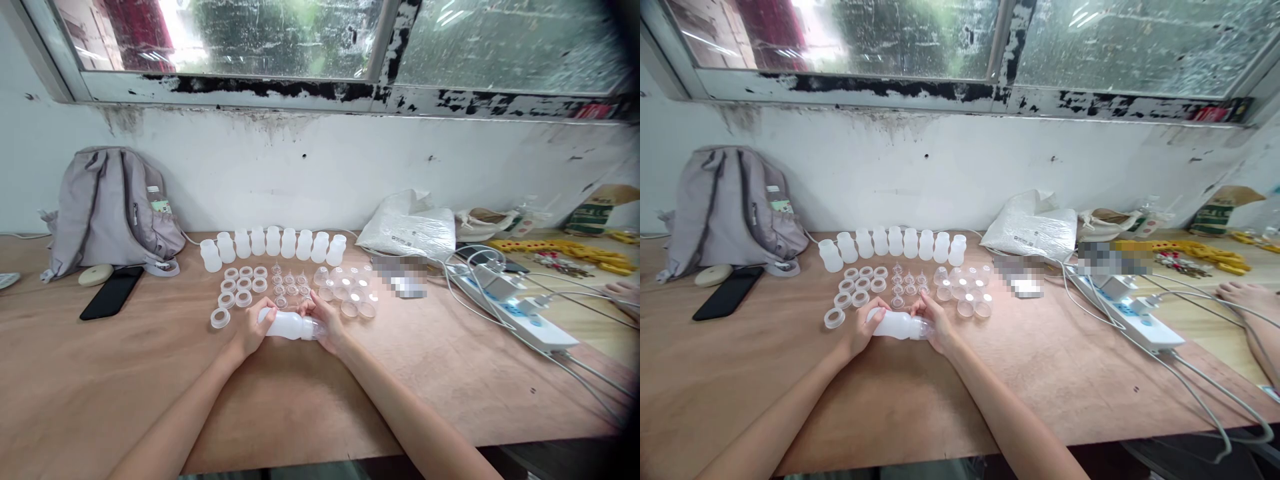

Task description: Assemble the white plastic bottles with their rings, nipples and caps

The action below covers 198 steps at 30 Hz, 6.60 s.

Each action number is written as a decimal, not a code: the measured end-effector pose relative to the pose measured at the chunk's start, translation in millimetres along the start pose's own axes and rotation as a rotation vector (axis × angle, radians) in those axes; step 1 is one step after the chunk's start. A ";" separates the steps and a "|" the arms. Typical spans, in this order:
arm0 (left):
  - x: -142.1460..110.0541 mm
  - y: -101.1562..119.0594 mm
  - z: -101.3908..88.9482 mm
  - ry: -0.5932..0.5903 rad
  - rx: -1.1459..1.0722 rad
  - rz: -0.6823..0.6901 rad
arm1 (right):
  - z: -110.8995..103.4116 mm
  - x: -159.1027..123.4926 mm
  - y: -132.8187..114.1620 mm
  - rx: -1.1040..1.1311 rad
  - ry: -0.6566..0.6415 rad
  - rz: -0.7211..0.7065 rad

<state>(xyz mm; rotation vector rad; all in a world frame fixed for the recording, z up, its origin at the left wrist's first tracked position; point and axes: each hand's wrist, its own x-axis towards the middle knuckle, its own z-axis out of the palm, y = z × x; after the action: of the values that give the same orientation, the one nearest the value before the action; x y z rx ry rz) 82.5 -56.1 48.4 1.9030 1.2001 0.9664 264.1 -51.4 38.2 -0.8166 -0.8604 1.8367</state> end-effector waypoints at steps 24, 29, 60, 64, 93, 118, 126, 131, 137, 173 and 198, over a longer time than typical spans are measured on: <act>3.8 -10.6 -18.5 -0.758 -0.669 -0.394 | -9.5 2.4 -10.5 0.036 0.066 -0.099; 5.7 -17.8 -25.8 -0.408 -0.855 -0.297 | -15.2 5.8 -10.1 0.042 0.116 -0.101; 38.1 -133.7 -114.2 0.766 0.333 -0.331 | -14.2 7.7 -0.1 -0.012 0.091 -0.116; 41.9 -130.7 -112.7 0.745 0.397 -0.299 | -14.5 9.2 2.7 -0.037 0.087 -0.120; -28.6 -75.7 -67.9 0.601 0.548 -0.044 | -11.6 7.7 0.7 -0.229 0.197 -0.246; 39.2 -119.2 -117.3 0.678 0.548 -0.358 | -7.0 8.7 3.0 -0.344 0.191 -0.192; 30.2 -114.0 -111.0 0.844 0.495 -0.272 | -11.1 9.7 2.2 -0.444 0.271 -0.269; -2.5 -87.9 -83.2 0.587 0.591 -0.002 | -21.6 10.2 0.3 -0.915 0.577 -0.571; -31.6 -75.9 -57.5 0.355 0.747 0.105 | -24.7 14.2 10.2 -1.496 0.635 -0.423; 15.6 -16.4 34.5 -0.059 0.290 0.353 | -14.2 6.0 13.6 -1.273 0.229 -0.673; 17.4 -11.4 34.8 0.027 -0.434 -0.064 | -2.8 -0.5 12.4 -1.257 0.129 -0.742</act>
<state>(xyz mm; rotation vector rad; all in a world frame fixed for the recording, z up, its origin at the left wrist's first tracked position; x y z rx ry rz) 112.6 -41.5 25.6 1.5048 0.9637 1.1164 260.9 -55.5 26.6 -1.0903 -1.9341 0.4478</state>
